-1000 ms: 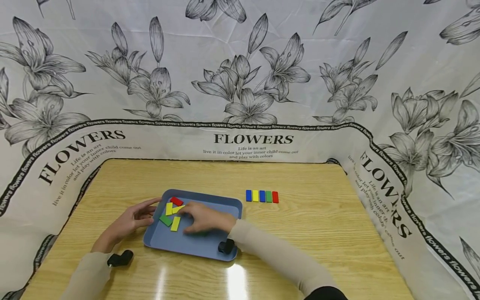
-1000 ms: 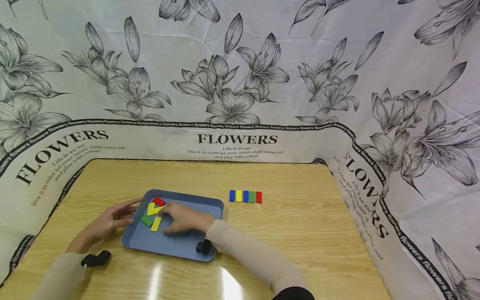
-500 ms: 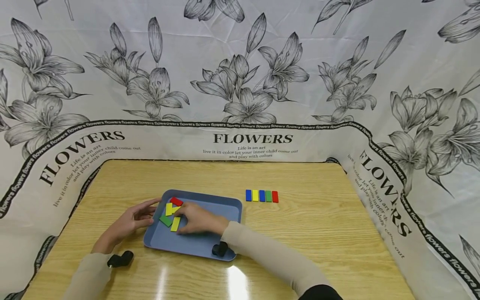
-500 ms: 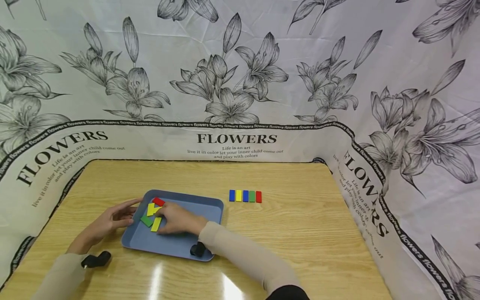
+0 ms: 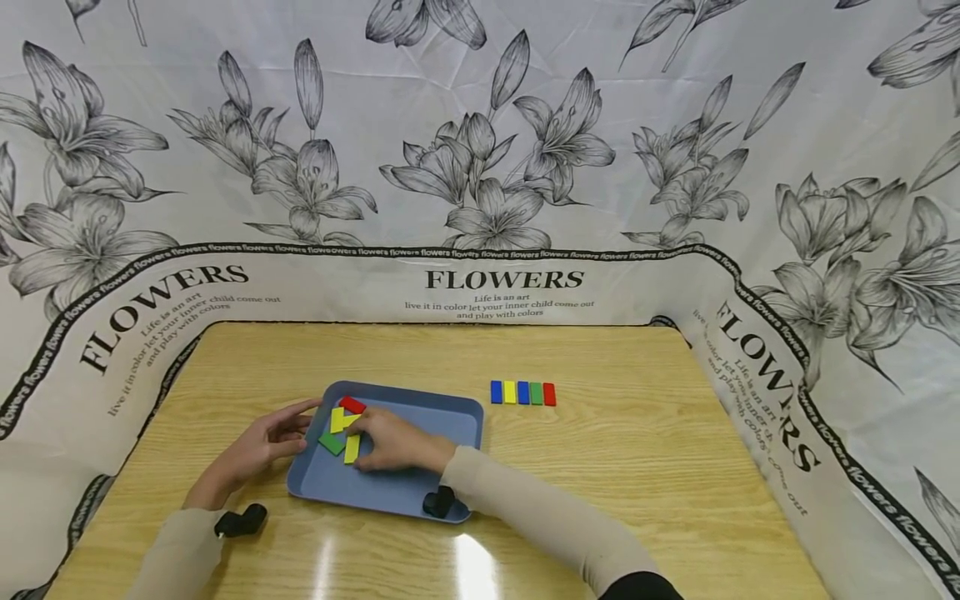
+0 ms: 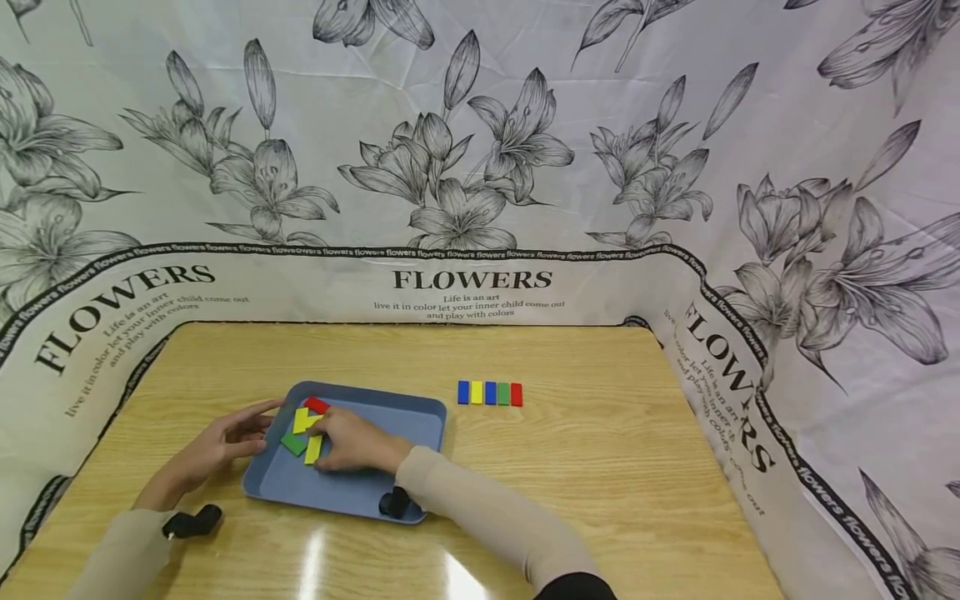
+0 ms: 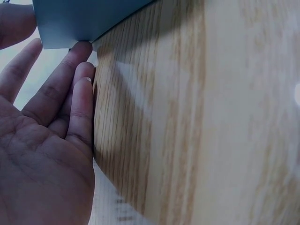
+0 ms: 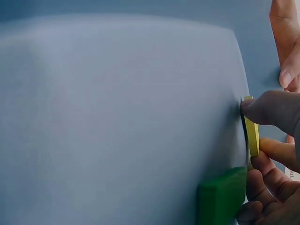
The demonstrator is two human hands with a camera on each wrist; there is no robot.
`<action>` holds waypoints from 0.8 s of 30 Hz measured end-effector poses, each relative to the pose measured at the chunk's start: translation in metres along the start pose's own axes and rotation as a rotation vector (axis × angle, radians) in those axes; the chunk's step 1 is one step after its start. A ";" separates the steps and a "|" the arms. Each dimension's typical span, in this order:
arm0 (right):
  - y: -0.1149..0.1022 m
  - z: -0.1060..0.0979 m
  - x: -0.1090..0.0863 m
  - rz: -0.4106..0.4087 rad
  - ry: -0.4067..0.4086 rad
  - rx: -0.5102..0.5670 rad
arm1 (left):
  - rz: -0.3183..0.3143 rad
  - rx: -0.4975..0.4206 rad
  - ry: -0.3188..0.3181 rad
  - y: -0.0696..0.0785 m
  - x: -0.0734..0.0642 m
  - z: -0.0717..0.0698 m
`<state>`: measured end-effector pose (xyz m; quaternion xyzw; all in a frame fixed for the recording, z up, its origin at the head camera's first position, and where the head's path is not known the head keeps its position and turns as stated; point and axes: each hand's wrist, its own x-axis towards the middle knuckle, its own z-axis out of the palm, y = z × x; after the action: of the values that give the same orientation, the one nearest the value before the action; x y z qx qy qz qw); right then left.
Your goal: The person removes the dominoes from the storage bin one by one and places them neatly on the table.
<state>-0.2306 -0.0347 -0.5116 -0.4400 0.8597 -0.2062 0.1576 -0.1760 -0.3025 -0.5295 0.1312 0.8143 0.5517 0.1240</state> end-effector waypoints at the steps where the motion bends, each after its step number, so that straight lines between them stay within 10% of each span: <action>1: 0.001 -0.001 0.000 0.002 -0.001 0.005 | 0.001 0.003 0.000 0.000 0.000 0.000; 24: 0.023 -0.053 -0.029 0.069 0.079 0.120 | 0.029 0.002 -0.004 0.001 -0.001 0.000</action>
<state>-0.2538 0.0125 -0.4744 -0.3913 0.8661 -0.2690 0.1565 -0.1747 -0.3024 -0.5290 0.1443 0.8126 0.5524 0.1172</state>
